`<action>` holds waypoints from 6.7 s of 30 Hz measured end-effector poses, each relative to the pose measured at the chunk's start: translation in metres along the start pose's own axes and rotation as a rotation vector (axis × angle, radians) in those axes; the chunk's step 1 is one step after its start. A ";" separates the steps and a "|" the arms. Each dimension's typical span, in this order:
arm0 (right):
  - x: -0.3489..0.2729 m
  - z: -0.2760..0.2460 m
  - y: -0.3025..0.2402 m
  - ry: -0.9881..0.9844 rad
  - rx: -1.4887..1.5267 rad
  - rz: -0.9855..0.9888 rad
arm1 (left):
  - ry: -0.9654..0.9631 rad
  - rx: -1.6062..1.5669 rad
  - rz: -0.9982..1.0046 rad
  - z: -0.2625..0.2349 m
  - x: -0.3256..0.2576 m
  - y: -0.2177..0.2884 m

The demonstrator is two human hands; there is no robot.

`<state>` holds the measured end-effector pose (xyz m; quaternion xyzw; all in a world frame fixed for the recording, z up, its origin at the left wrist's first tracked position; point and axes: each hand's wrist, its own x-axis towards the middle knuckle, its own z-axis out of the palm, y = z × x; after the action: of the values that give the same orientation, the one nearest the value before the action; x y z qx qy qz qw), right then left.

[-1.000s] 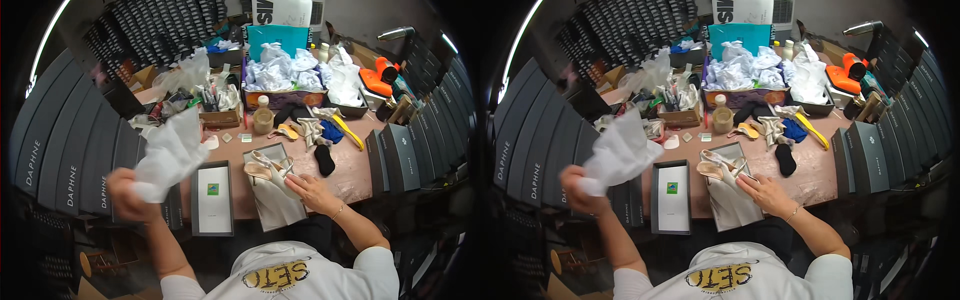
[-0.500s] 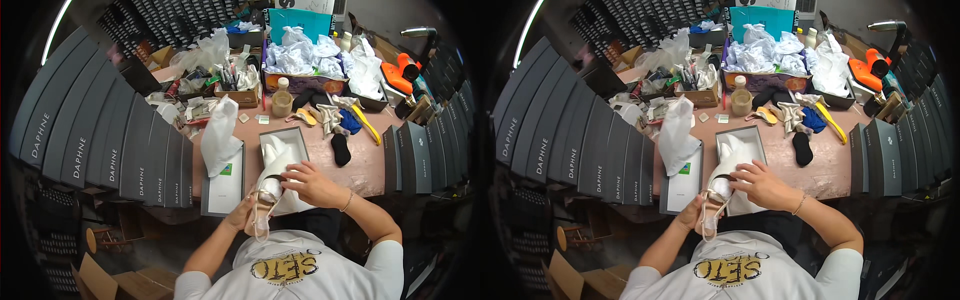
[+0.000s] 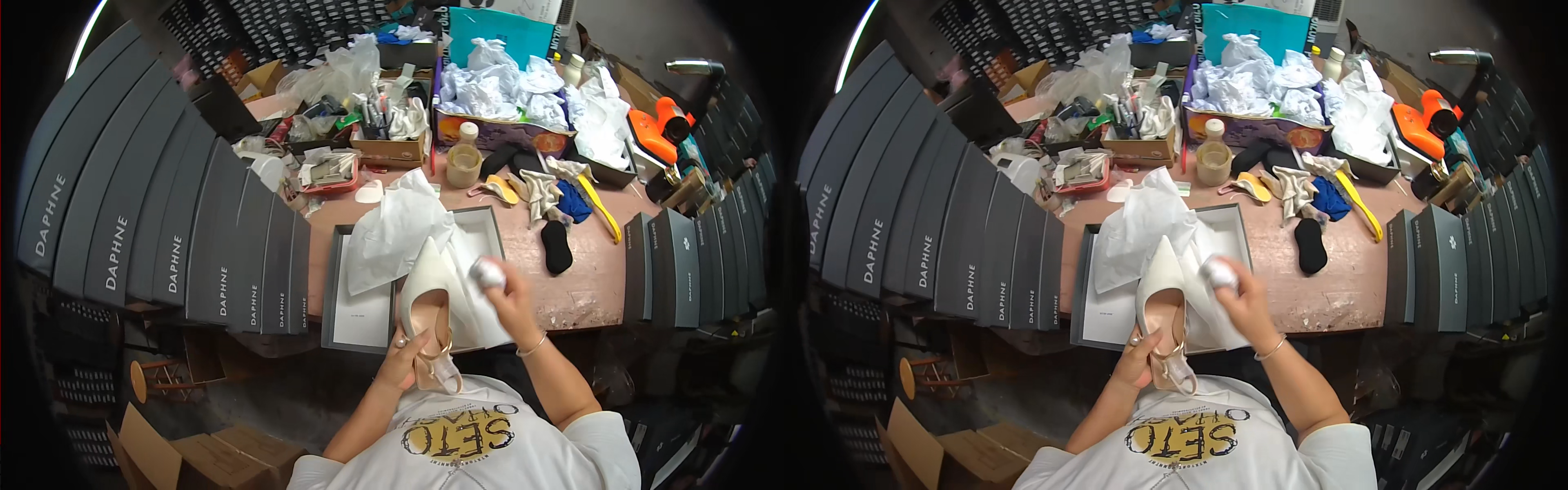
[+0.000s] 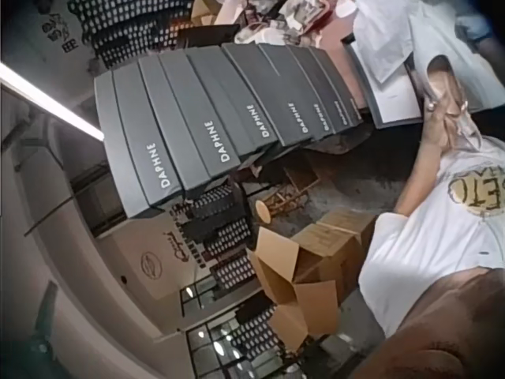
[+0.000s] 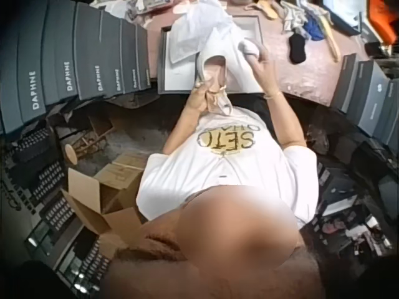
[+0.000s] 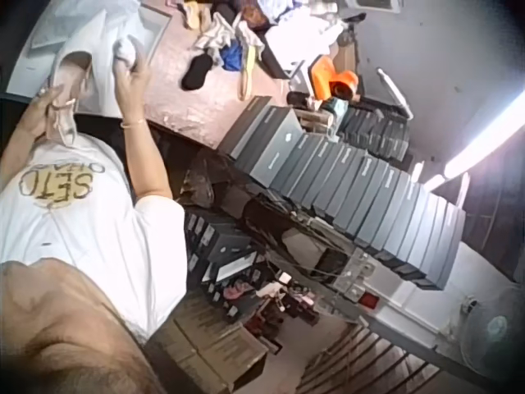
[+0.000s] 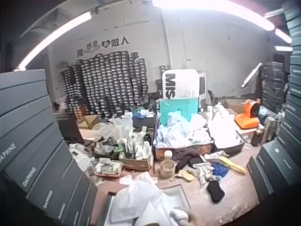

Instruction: The recorder is inspecting, cleaning, and packaging women's high-heeled shoes into individual shoe boxes at a workbench.

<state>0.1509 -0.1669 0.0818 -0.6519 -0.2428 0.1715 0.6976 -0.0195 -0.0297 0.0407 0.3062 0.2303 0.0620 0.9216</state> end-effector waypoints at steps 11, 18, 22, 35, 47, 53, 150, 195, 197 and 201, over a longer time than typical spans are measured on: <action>-0.003 0.046 -0.016 -0.639 -0.570 -0.221 | -0.049 -0.129 -0.025 -0.016 0.009 -0.010; 0.008 0.090 0.029 -0.607 -0.446 0.016 | 0.020 0.002 0.072 0.038 -0.027 -0.009; -0.021 0.081 -0.007 -0.708 -0.637 -0.255 | 0.098 0.069 0.110 -0.004 0.009 0.040; -0.037 0.122 0.022 -0.690 -0.646 -0.199 | 0.317 0.256 0.185 -0.019 0.012 0.039; -0.080 0.032 -0.026 -0.874 -0.440 0.046 | 0.101 0.317 0.127 -0.004 0.008 0.019; 0.043 -0.002 -0.010 -0.228 -0.988 -0.226 | 0.074 0.089 0.033 0.011 -0.033 -0.029; 0.051 -0.148 -0.099 -0.130 -0.913 -0.058 | -0.153 0.929 0.604 0.037 0.092 0.044; -0.033 0.090 0.015 -0.668 -0.603 -0.343 | 0.072 0.170 0.168 0.012 0.016 0.054; -0.034 0.090 0.026 -0.625 -0.652 -0.399 | 0.104 0.290 0.127 0.002 0.031 0.049; -0.039 0.099 0.047 -0.734 -0.662 -0.221 | 0.194 0.237 0.083 -0.038 0.044 0.026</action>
<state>0.0666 -0.1023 0.0339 -0.7054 -0.5809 0.2285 0.3359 0.0023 0.0229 0.0120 0.4148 0.3112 0.1017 0.8490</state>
